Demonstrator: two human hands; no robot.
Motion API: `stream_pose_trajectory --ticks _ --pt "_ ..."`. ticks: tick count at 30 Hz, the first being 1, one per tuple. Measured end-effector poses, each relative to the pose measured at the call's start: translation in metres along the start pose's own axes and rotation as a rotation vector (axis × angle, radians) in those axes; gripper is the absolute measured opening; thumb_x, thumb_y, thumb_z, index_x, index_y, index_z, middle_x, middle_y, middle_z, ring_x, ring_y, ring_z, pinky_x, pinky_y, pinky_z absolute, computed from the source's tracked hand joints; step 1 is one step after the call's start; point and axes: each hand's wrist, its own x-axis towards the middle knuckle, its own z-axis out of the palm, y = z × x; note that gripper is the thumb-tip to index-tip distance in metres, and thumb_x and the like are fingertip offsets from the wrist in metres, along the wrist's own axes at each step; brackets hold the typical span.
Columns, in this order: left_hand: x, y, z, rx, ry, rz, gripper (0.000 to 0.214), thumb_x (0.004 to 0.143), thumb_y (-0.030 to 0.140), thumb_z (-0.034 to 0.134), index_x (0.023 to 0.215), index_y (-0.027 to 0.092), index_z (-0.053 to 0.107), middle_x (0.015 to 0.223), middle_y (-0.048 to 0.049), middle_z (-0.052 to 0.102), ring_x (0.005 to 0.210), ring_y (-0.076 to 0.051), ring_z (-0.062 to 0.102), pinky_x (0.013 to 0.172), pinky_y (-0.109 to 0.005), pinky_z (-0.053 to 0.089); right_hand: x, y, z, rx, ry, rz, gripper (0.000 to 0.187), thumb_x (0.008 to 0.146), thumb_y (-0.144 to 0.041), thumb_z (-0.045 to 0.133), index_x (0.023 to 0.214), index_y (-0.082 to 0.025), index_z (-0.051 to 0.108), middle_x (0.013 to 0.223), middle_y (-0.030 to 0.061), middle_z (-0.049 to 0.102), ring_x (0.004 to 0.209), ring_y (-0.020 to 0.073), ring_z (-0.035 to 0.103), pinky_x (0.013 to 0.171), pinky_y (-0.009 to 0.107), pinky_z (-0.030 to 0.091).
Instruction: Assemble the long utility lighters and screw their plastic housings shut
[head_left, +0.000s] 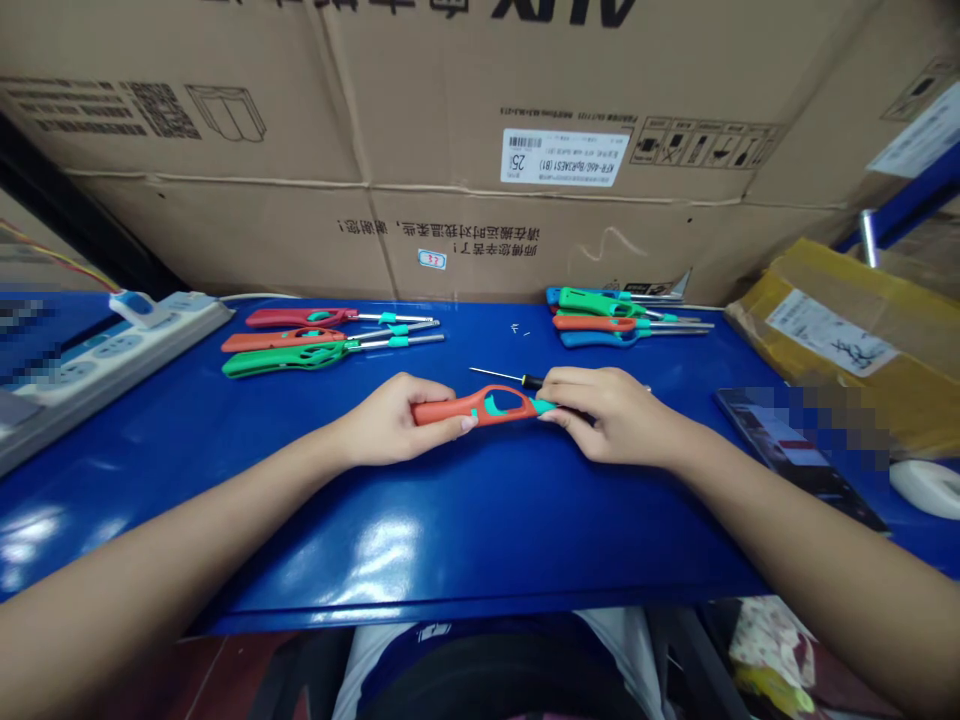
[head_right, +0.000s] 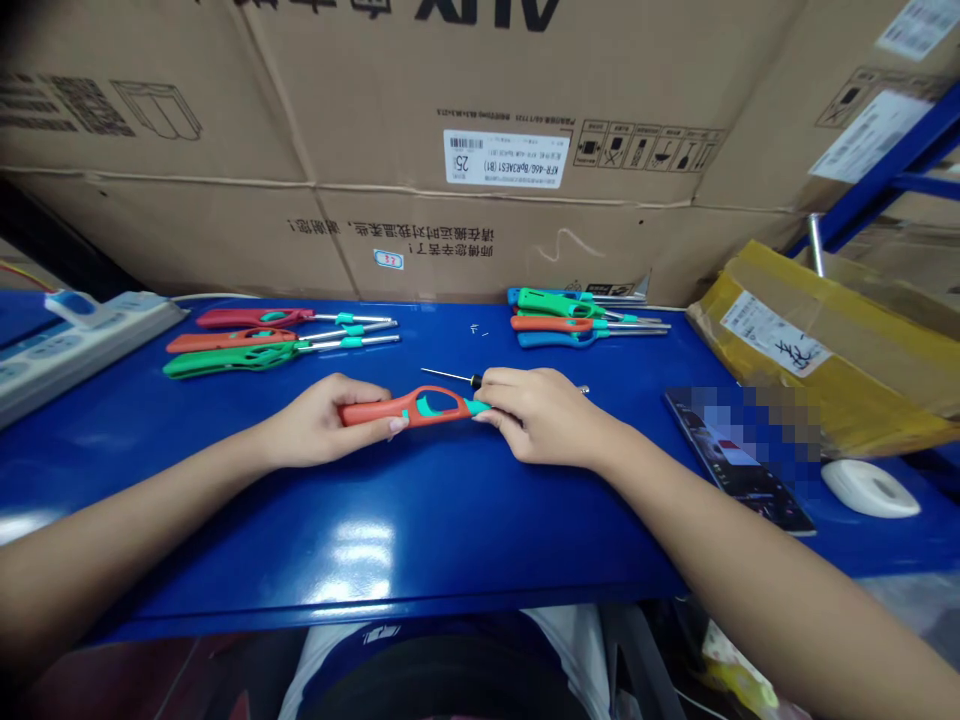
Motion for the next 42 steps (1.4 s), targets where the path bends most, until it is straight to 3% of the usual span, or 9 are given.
stream_pose_trajectory --ticks 4,9,16,23,30,33,38,42 --pt "-0.001 0.004 0.001 0.280 0.056 0.161 0.040 0.096 0.042 0.057 0.065 0.017 0.047 0.057 0.0059 0.040 0.052 -0.008 0.036 0.052 -0.023 0.027 0.001 -0.002 -0.006 -0.071 -0.064 0.026 0.019 0.100 -0.024 0.050 0.100 -0.017 0.068 0.096 0.0089 0.069 0.079 0.0191 0.063 0.068 0.030 0.043" --pt "-0.002 0.006 -0.001 0.507 0.097 0.193 0.036 0.102 0.045 0.048 0.080 0.019 0.058 0.068 0.0012 0.058 0.058 -0.012 0.050 0.057 -0.025 0.033 0.003 -0.002 -0.013 -0.133 -0.019 0.042 0.014 0.098 -0.027 0.053 0.095 -0.018 0.063 0.092 0.0070 0.067 0.081 0.0197 0.062 0.067 0.030 0.042" --pt "-0.003 0.000 0.002 0.743 0.192 0.419 0.038 0.106 0.043 0.045 0.083 0.018 0.060 0.070 -0.0010 0.062 0.060 -0.014 0.054 0.058 -0.026 0.038 0.001 0.002 -0.005 -0.269 0.013 -0.138 0.028 0.105 -0.026 0.043 0.097 -0.013 0.068 0.091 0.0112 0.069 0.073 0.0185 0.061 0.062 0.030 0.040" --pt "-0.003 0.003 -0.002 0.904 0.353 0.587 0.027 0.105 0.036 0.049 0.093 0.018 0.064 0.072 -0.0034 0.067 0.062 -0.015 0.060 0.059 -0.026 0.045 0.002 0.000 -0.007 -0.292 0.207 -0.172 0.023 0.103 -0.023 0.047 0.101 -0.014 0.068 0.093 0.0115 0.072 0.075 0.0182 0.064 0.063 0.029 0.045" --pt "-0.004 0.000 -0.001 0.845 0.387 0.549 0.023 0.103 0.033 0.052 0.099 0.015 0.065 0.075 -0.0028 0.070 0.063 -0.015 0.065 0.058 -0.025 0.049 0.005 0.003 0.001 -0.272 0.371 -0.199 0.016 0.100 -0.019 0.054 0.105 -0.014 0.068 0.097 0.0124 0.075 0.083 0.0201 0.069 0.069 0.031 0.053" --pt "-0.004 0.001 0.003 0.851 0.374 0.523 0.025 0.104 0.035 0.051 0.103 0.015 0.065 0.078 -0.0023 0.071 0.062 -0.016 0.066 0.056 -0.026 0.049 0.004 0.005 0.001 -0.261 0.365 -0.199 0.016 0.100 -0.020 0.054 0.105 -0.015 0.068 0.097 0.0111 0.075 0.082 0.0199 0.069 0.070 0.031 0.054" --pt "-0.006 0.007 0.008 0.778 0.282 0.319 0.033 0.107 0.039 0.040 0.128 0.021 0.058 0.108 -0.0049 0.070 0.075 -0.018 0.072 0.062 -0.030 0.055 0.006 0.001 -0.002 -0.202 0.290 -0.052 0.017 0.097 -0.022 0.058 0.110 -0.015 0.067 0.104 0.0105 0.073 0.095 0.0230 0.066 0.085 0.038 0.054" --pt "-0.006 0.011 0.010 0.713 0.215 0.175 0.038 0.108 0.041 0.035 0.139 0.024 0.049 0.120 -0.0075 0.063 0.087 -0.022 0.072 0.073 -0.036 0.059 0.011 -0.011 -0.001 -0.254 0.346 -0.077 0.028 0.097 -0.029 0.063 0.123 -0.018 0.066 0.115 0.0097 0.073 0.103 0.0247 0.061 0.092 0.042 0.049"
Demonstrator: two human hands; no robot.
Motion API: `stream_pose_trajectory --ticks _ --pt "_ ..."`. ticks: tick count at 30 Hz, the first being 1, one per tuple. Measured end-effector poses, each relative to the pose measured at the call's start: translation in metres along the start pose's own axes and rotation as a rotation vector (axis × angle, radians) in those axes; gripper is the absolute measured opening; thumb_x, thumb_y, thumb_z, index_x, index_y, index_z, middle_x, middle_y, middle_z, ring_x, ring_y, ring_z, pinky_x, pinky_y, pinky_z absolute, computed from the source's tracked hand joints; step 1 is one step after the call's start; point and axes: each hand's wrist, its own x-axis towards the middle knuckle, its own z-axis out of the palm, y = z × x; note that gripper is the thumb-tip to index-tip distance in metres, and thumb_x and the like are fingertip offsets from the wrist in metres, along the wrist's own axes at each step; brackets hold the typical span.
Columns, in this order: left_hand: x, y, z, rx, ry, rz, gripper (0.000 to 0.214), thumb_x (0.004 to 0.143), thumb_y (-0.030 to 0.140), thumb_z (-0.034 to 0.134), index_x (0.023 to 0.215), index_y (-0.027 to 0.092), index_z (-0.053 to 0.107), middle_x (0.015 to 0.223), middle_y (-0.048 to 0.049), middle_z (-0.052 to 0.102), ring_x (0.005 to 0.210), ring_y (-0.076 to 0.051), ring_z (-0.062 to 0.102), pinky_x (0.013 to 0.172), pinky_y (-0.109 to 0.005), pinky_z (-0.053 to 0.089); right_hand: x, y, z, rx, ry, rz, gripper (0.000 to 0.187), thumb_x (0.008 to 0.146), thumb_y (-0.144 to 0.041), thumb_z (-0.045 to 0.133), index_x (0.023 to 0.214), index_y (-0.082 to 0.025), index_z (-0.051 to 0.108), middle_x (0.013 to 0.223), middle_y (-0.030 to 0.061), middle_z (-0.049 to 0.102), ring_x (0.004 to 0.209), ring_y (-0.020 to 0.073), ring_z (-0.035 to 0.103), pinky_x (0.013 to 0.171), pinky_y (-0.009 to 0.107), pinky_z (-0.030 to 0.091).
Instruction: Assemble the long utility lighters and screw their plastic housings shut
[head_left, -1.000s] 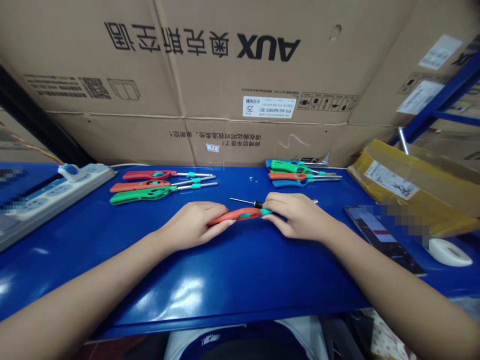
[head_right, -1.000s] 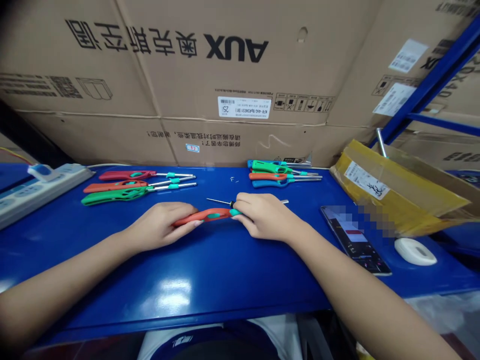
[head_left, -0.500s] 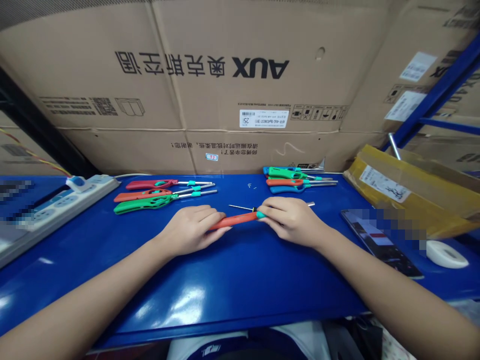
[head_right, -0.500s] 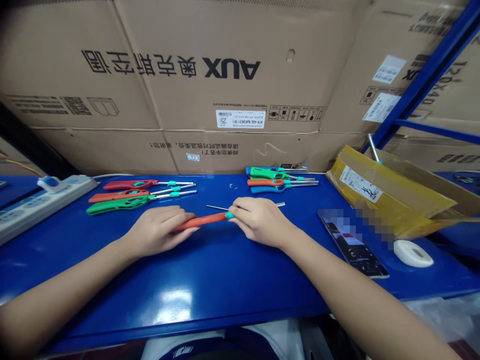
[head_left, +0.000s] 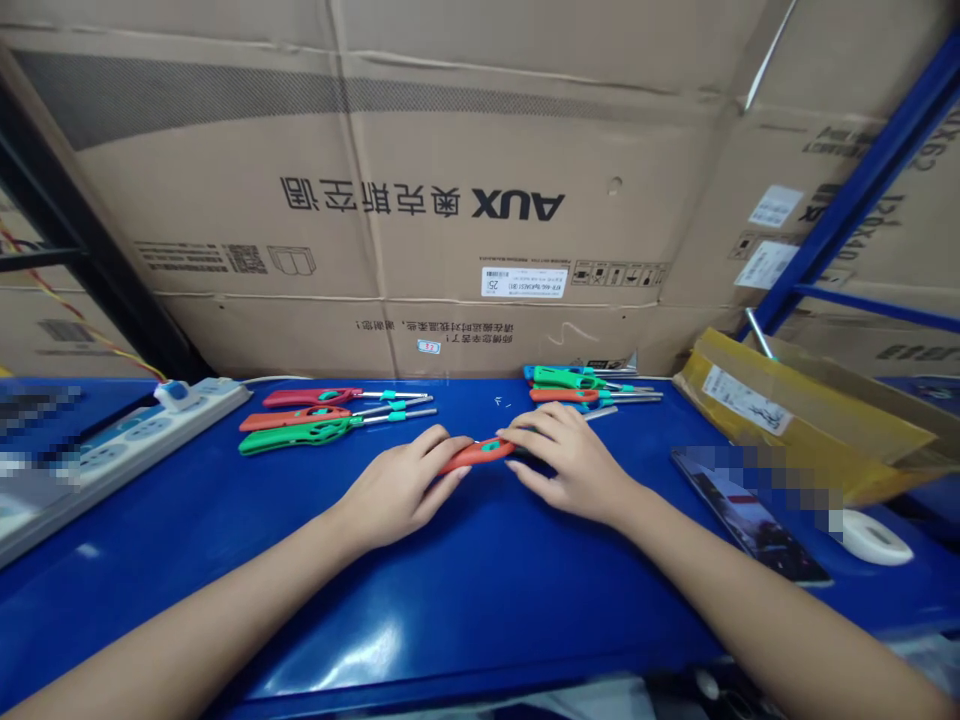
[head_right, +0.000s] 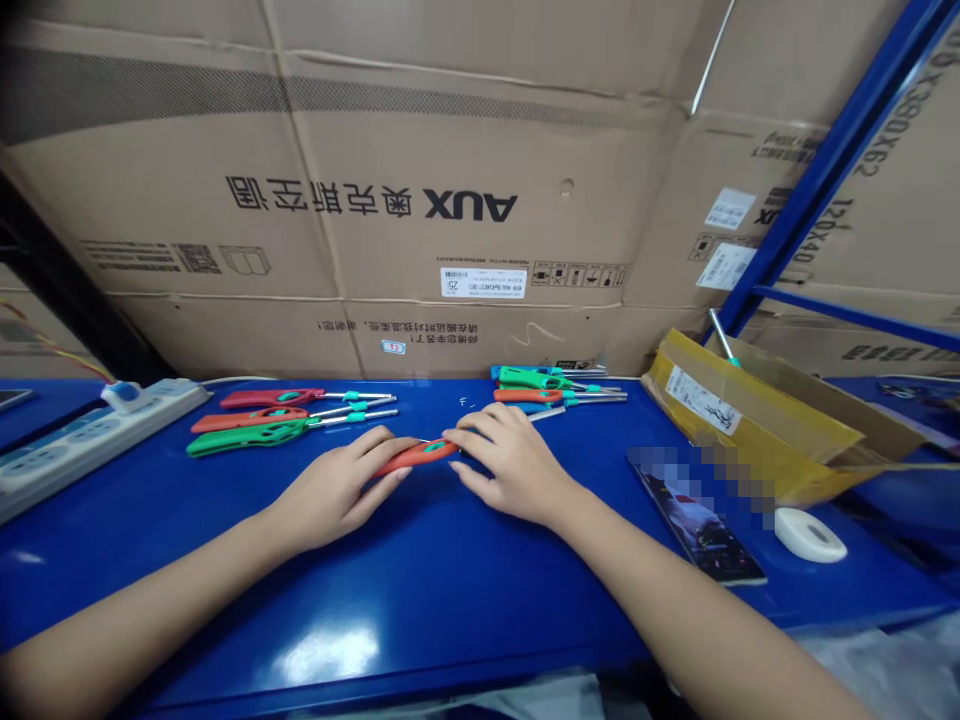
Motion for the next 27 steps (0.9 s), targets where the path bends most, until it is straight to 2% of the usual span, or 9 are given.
stream_pose_trajectory --ticks 3,6,9,14,18,21,23,25,27 --pt "0.000 0.005 0.004 -0.064 -0.065 -0.034 0.040 0.109 0.040 0.031 0.142 0.022 0.045 0.125 -0.0096 0.059 0.096 -0.023 0.070 0.083 -0.038 0.059 0.001 -0.011 0.001 -0.070 0.028 -0.108 0.021 0.099 -0.026 0.059 0.116 -0.021 0.069 0.112 0.0061 0.075 0.095 0.0221 0.060 0.081 0.037 0.046" --pt "0.001 0.010 0.008 -0.156 -0.114 -0.012 0.041 0.110 0.039 0.028 0.144 0.022 0.042 0.128 -0.0102 0.056 0.105 -0.023 0.068 0.092 -0.039 0.058 0.001 -0.020 0.001 -0.073 -0.005 -0.168 0.021 0.103 -0.022 0.051 0.111 -0.017 0.070 0.103 0.0059 0.075 0.084 0.0174 0.062 0.068 0.030 0.045" --pt "0.004 0.012 0.009 -0.233 -0.124 -0.011 0.040 0.110 0.039 0.029 0.143 0.023 0.042 0.129 -0.0101 0.055 0.107 -0.023 0.066 0.095 -0.038 0.056 0.000 -0.023 -0.002 -0.102 -0.076 -0.082 0.027 0.105 -0.027 0.047 0.113 -0.017 0.070 0.105 0.0063 0.073 0.083 0.0159 0.066 0.066 0.027 0.046" --pt "0.007 0.013 0.006 -0.263 -0.072 -0.002 0.040 0.109 0.038 0.034 0.145 0.021 0.042 0.127 -0.0113 0.054 0.109 -0.023 0.063 0.100 -0.039 0.054 0.002 -0.021 -0.002 -0.224 -0.264 0.090 0.048 0.105 -0.045 0.046 0.144 -0.019 0.056 0.131 0.0103 0.069 0.084 0.0201 0.072 0.061 0.031 0.049" --pt "0.006 0.011 0.004 -0.295 -0.096 0.048 0.040 0.108 0.036 0.036 0.144 0.021 0.044 0.133 -0.0114 0.053 0.118 -0.021 0.060 0.106 -0.036 0.051 0.003 -0.022 -0.001 -0.233 -0.470 0.135 0.052 0.105 -0.044 0.044 0.151 -0.020 0.049 0.119 0.0111 0.072 0.085 0.0226 0.072 0.063 0.032 0.050" --pt "0.005 -0.001 -0.005 -0.262 -0.151 0.098 0.046 0.105 0.041 0.044 0.148 0.023 0.043 0.139 -0.0109 0.054 0.124 -0.023 0.059 0.108 -0.036 0.050 0.005 -0.017 -0.006 -0.182 -0.481 0.211 0.048 0.105 -0.043 0.045 0.151 -0.030 0.049 0.129 0.0077 0.068 0.097 0.0216 0.071 0.074 0.032 0.054" --pt "0.003 -0.017 -0.014 -0.165 -0.158 0.083 0.063 0.100 0.048 0.052 0.154 0.022 0.036 0.145 -0.0123 0.054 0.134 -0.029 0.054 0.113 -0.042 0.046 0.005 -0.008 -0.011 -0.160 -0.473 0.318 0.045 0.105 -0.040 0.045 0.150 -0.034 0.050 0.141 0.0041 0.062 0.111 0.0204 0.068 0.086 0.032 0.054" --pt "0.003 -0.036 -0.023 -0.047 -0.187 -0.022 0.060 0.100 0.045 0.050 0.154 0.022 0.038 0.146 -0.0113 0.056 0.136 -0.030 0.053 0.114 -0.045 0.044 0.005 0.007 -0.017 -0.188 -0.471 0.482 0.045 0.103 -0.037 0.048 0.148 -0.034 0.051 0.150 0.0012 0.056 0.125 0.0199 0.062 0.097 0.031 0.051" --pt "0.003 -0.054 -0.031 0.129 -0.195 -0.186 0.048 0.097 0.032 0.049 0.142 0.017 0.051 0.142 -0.0135 0.058 0.132 -0.030 0.055 0.112 -0.044 0.046 0.002 0.025 -0.021 -0.228 -0.473 0.585 0.043 0.102 -0.032 0.047 0.145 -0.032 0.053 0.151 0.0033 0.056 0.128 0.0233 0.060 0.094 0.034 0.052"
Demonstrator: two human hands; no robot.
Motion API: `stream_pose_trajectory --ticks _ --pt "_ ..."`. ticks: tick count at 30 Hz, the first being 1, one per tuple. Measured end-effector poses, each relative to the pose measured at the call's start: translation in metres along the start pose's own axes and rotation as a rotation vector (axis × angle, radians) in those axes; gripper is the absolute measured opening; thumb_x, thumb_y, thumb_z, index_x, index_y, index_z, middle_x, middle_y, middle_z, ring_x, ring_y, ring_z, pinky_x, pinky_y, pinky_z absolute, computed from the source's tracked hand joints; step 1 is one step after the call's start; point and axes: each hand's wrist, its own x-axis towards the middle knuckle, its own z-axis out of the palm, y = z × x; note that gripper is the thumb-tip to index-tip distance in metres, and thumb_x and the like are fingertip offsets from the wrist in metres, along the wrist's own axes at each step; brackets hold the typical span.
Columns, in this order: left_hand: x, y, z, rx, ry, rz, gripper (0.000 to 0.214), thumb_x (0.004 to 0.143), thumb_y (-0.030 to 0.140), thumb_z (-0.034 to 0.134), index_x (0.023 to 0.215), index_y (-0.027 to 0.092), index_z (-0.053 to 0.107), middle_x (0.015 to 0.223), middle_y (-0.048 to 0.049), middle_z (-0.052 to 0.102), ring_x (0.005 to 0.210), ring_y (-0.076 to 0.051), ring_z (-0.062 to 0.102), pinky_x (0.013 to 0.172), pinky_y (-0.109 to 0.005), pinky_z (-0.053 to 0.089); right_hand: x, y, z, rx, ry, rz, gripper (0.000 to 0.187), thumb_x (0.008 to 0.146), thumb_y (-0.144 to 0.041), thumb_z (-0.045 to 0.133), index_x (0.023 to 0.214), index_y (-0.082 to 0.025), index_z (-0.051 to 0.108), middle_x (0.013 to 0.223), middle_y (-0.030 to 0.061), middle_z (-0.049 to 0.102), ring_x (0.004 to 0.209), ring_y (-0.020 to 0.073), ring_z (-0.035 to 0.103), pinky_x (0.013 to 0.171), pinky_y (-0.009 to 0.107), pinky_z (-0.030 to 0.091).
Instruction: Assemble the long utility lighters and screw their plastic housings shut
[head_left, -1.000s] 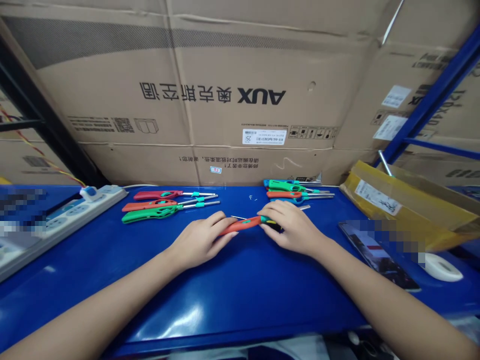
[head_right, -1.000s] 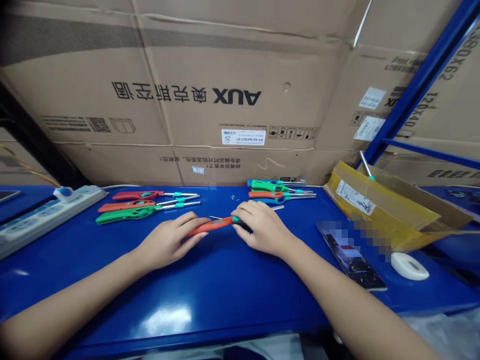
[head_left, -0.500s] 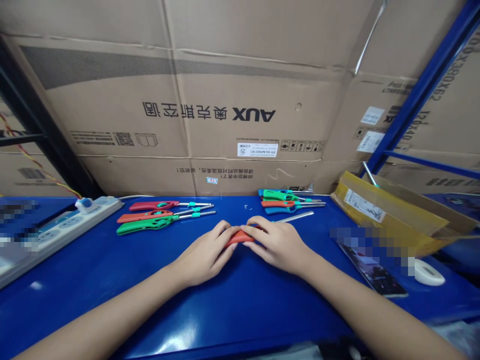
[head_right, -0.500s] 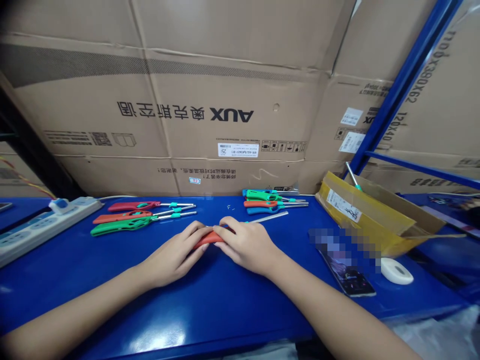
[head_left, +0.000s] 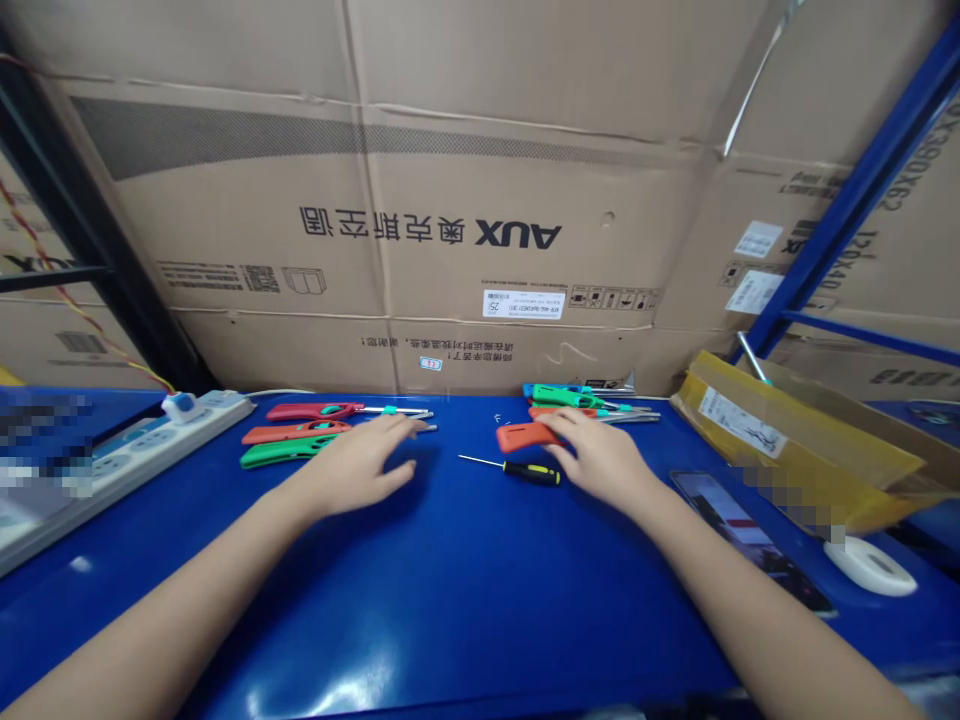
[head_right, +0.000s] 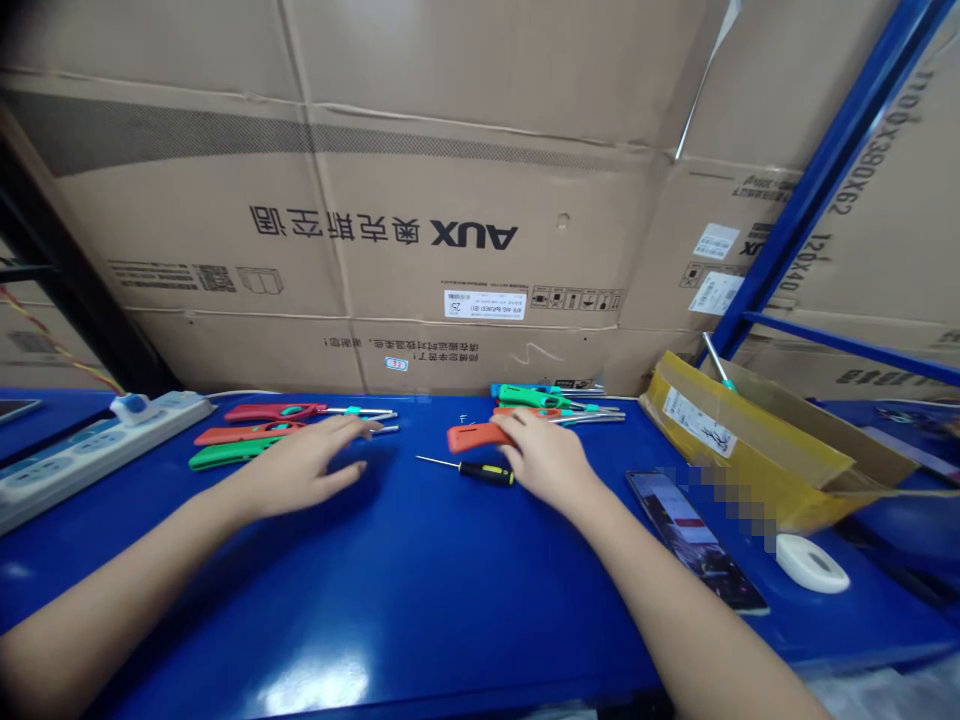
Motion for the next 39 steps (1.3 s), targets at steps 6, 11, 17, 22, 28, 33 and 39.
stream_pose_trajectory --ticks 6,11,17,22,28,33,39 --pt "-0.004 -0.033 -0.002 0.201 -0.006 -0.287 0.040 0.084 0.016 0.050 0.122 0.009 0.060 0.126 -0.0206 0.062 0.120 -0.037 0.058 0.102 -0.050 0.048 0.012 0.041 0.016 -0.048 -0.155 0.270 0.035 0.093 -0.022 0.057 0.126 -0.024 0.066 0.138 0.0120 0.064 0.118 0.0293 0.066 0.086 0.038 0.053" --pt "-0.009 -0.041 0.005 0.228 -0.061 -0.383 0.035 0.084 0.017 0.053 0.117 0.011 0.062 0.127 -0.0221 0.062 0.121 -0.038 0.057 0.097 -0.050 0.049 0.016 0.044 0.023 -0.053 -0.222 0.353 0.036 0.095 -0.027 0.052 0.129 -0.025 0.062 0.140 0.0138 0.059 0.111 0.0312 0.069 0.079 0.040 0.053" --pt "-0.007 -0.044 0.002 0.197 -0.091 -0.353 0.030 0.084 0.014 0.055 0.112 0.016 0.063 0.125 -0.0162 0.063 0.115 -0.032 0.062 0.092 -0.041 0.050 0.015 0.035 0.021 -0.059 -0.249 0.399 0.043 0.096 -0.029 0.043 0.136 -0.023 0.058 0.143 0.0188 0.051 0.105 0.0343 0.071 0.079 0.045 0.053" --pt "-0.007 -0.048 -0.003 0.167 -0.128 -0.342 0.035 0.080 0.012 0.056 0.113 0.017 0.066 0.119 -0.0137 0.068 0.106 -0.030 0.067 0.085 -0.036 0.051 0.013 0.031 0.025 -0.062 -0.236 0.397 0.045 0.097 -0.030 0.043 0.139 -0.018 0.056 0.144 0.0215 0.048 0.107 0.0349 0.070 0.080 0.044 0.054" --pt "-0.008 -0.063 -0.004 0.128 -0.192 -0.337 0.034 0.083 0.019 0.051 0.111 0.021 0.071 0.113 -0.0104 0.074 0.102 -0.030 0.070 0.084 -0.036 0.051 0.008 0.011 0.017 -0.042 -0.103 0.311 0.045 0.100 -0.040 0.044 0.137 -0.016 0.052 0.138 0.0202 0.048 0.103 0.0322 0.069 0.074 0.039 0.053" --pt "-0.005 -0.072 -0.006 0.064 -0.237 -0.328 0.035 0.080 0.033 0.052 0.105 0.020 0.073 0.109 -0.0135 0.075 0.095 -0.034 0.071 0.079 -0.039 0.052 0.005 -0.003 0.014 -0.036 -0.069 0.262 0.037 0.104 -0.039 0.037 0.128 -0.024 0.061 0.137 0.0159 0.052 0.103 0.0299 0.069 0.074 0.038 0.053" --pt "-0.005 -0.065 -0.013 -0.124 -0.342 -0.280 0.034 0.071 0.042 0.057 0.093 0.021 0.072 0.088 -0.0067 0.075 0.082 -0.027 0.070 0.072 -0.032 0.052 0.006 0.014 0.022 -0.046 -0.115 0.326 0.035 0.097 -0.036 0.053 0.127 -0.021 0.063 0.140 0.0224 0.051 0.108 0.0339 0.068 0.079 0.043 0.055"
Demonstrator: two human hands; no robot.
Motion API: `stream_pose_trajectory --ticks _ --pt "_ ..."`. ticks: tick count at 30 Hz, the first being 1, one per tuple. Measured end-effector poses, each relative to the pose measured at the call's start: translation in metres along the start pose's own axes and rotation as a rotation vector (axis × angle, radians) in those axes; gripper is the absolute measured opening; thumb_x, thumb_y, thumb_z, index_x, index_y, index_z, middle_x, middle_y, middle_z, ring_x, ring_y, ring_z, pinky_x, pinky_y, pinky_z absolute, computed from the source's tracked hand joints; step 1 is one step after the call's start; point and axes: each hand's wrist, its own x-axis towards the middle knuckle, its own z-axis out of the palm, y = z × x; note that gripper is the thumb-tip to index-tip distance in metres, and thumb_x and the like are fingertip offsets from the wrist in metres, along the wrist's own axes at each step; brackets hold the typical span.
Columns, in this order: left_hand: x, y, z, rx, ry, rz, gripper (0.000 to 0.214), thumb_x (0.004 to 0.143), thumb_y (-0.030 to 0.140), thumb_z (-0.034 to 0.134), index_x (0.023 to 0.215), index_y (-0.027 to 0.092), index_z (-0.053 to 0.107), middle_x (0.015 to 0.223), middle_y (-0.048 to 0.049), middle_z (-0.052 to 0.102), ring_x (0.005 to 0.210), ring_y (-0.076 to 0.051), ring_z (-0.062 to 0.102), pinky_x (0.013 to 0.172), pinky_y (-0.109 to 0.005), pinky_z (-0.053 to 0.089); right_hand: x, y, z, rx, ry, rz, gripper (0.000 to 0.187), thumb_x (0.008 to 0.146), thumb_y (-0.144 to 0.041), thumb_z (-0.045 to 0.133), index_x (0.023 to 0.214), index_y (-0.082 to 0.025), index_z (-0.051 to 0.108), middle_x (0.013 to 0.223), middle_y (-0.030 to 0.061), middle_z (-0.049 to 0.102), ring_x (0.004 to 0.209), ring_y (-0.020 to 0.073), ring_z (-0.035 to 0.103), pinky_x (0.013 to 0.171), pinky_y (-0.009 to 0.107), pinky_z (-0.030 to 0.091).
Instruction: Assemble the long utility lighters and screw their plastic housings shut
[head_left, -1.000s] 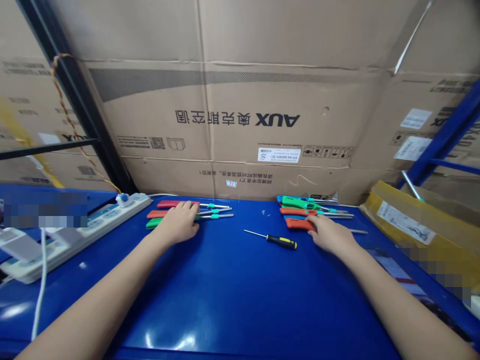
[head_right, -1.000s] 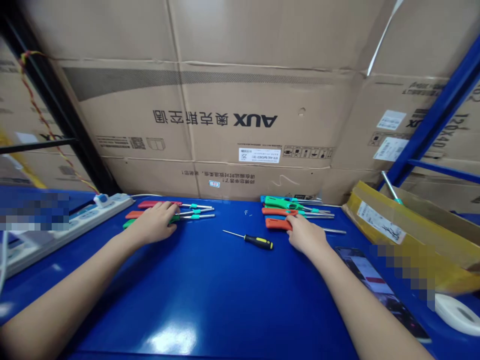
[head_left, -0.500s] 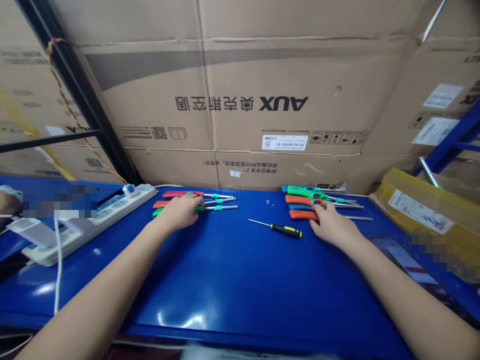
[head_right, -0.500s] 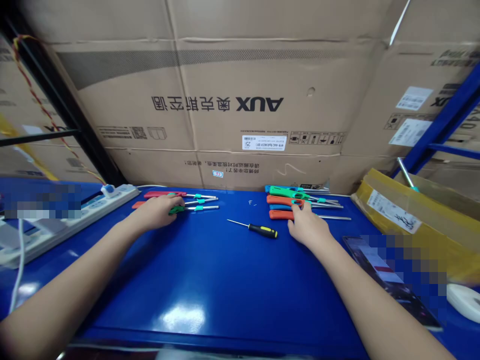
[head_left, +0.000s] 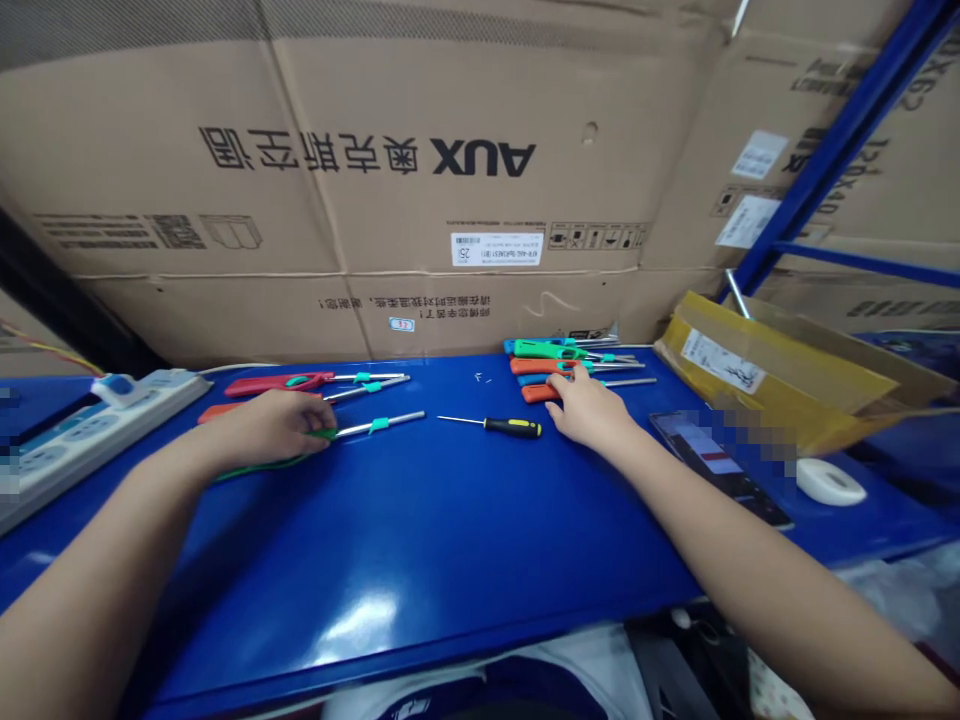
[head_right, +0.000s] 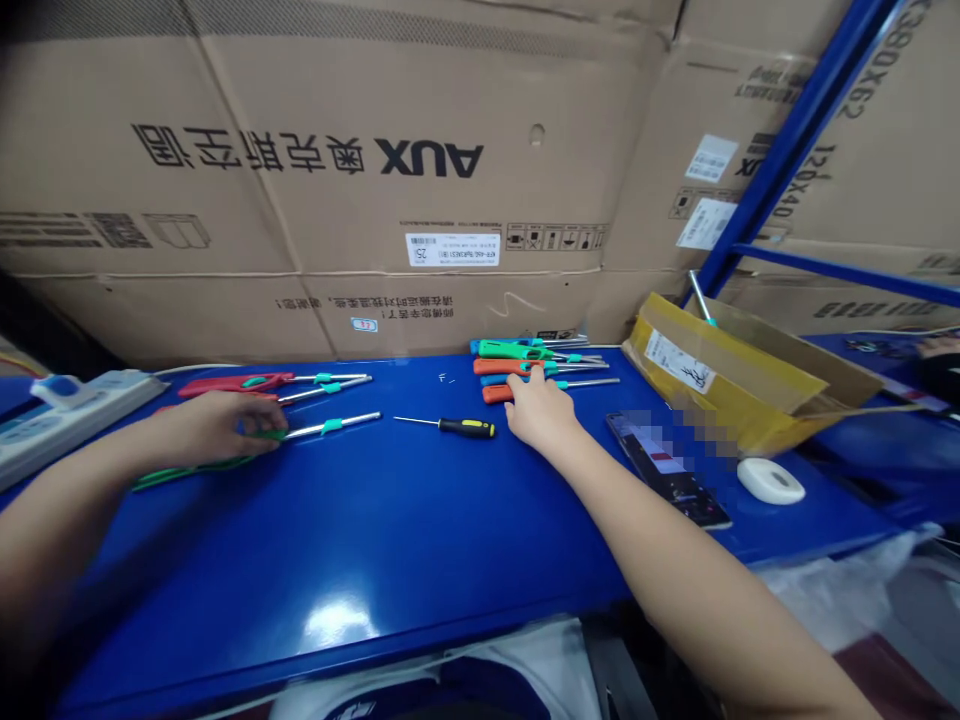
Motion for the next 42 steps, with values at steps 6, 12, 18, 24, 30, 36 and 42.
stream_pose_trajectory --ticks 6,12,18,24,30,36,42 --pt "-0.021 0.008 -0.007 -0.154 -0.267 0.046 0.021 0.067 0.033 0.060 0.078 0.017 0.070 0.071 0.0015 0.067 0.071 -0.018 0.061 0.064 -0.023 0.043 0.000 -0.001 -0.002 0.076 0.088 -0.056 0.033 0.101 -0.034 0.045 0.122 -0.017 0.065 0.131 0.0222 0.054 0.105 0.0315 0.068 0.079 0.043 0.054" --pt "-0.029 0.030 -0.004 -0.282 -0.363 0.201 0.013 0.070 0.022 0.059 0.079 0.018 0.069 0.067 0.0052 0.057 0.066 -0.012 0.053 0.060 -0.018 0.038 -0.010 -0.017 -0.006 0.206 0.096 -0.552 0.035 0.098 -0.045 0.059 0.124 -0.024 0.066 0.121 0.0083 0.063 0.116 0.0247 0.059 0.098 0.038 0.047" --pt "-0.024 0.096 0.025 -0.349 -0.183 0.436 0.018 0.088 0.034 0.064 0.100 0.023 0.071 0.085 0.0009 0.068 0.071 -0.014 0.058 0.066 -0.022 0.047 -0.010 -0.020 0.002 0.211 0.051 -0.708 0.030 0.095 -0.018 0.058 0.125 -0.018 0.064 0.117 0.0106 0.066 0.106 0.0229 0.060 0.093 0.038 0.048" --pt "-0.025 0.115 0.039 -0.280 0.040 0.562 0.056 0.081 0.055 0.075 0.131 0.031 0.064 0.117 -0.0026 0.067 0.105 -0.021 0.066 0.093 -0.028 0.054 -0.007 -0.016 0.004 0.170 0.094 -0.630 0.025 0.095 -0.016 0.055 0.117 -0.014 0.067 0.112 0.0132 0.066 0.106 0.0273 0.058 0.089 0.041 0.047" --pt "-0.026 0.095 0.026 -0.199 -0.054 0.539 0.044 0.078 0.046 0.080 0.116 0.028 0.069 0.105 -0.0002 0.069 0.092 -0.018 0.066 0.080 -0.025 0.053 -0.013 -0.016 -0.005 0.283 0.203 -0.677 0.027 0.102 -0.033 0.054 0.120 -0.018 0.066 0.120 0.0116 0.063 0.113 0.0249 0.055 0.099 0.042 0.046" --pt "-0.020 0.106 0.037 -0.360 -0.006 0.573 0.029 0.095 0.045 0.065 0.114 0.025 0.072 0.106 -0.0026 0.070 0.089 -0.016 0.066 0.078 -0.025 0.050 -0.027 -0.022 -0.012 0.487 -0.005 -0.998 0.045 0.087 -0.052 0.074 0.117 -0.019 0.067 0.107 0.0052 0.068 0.093 0.0183 0.064 0.081 0.030 0.050" --pt "-0.007 0.108 0.059 -0.513 0.201 0.635 0.030 0.093 0.039 0.070 0.118 0.022 0.071 0.106 -0.0049 0.069 0.095 -0.017 0.066 0.085 -0.027 0.052 -0.024 -0.023 -0.005 0.459 -0.088 -0.974 0.033 0.090 -0.045 0.071 0.111 -0.020 0.069 0.095 0.0027 0.071 0.083 0.0173 0.063 0.071 0.029 0.044"
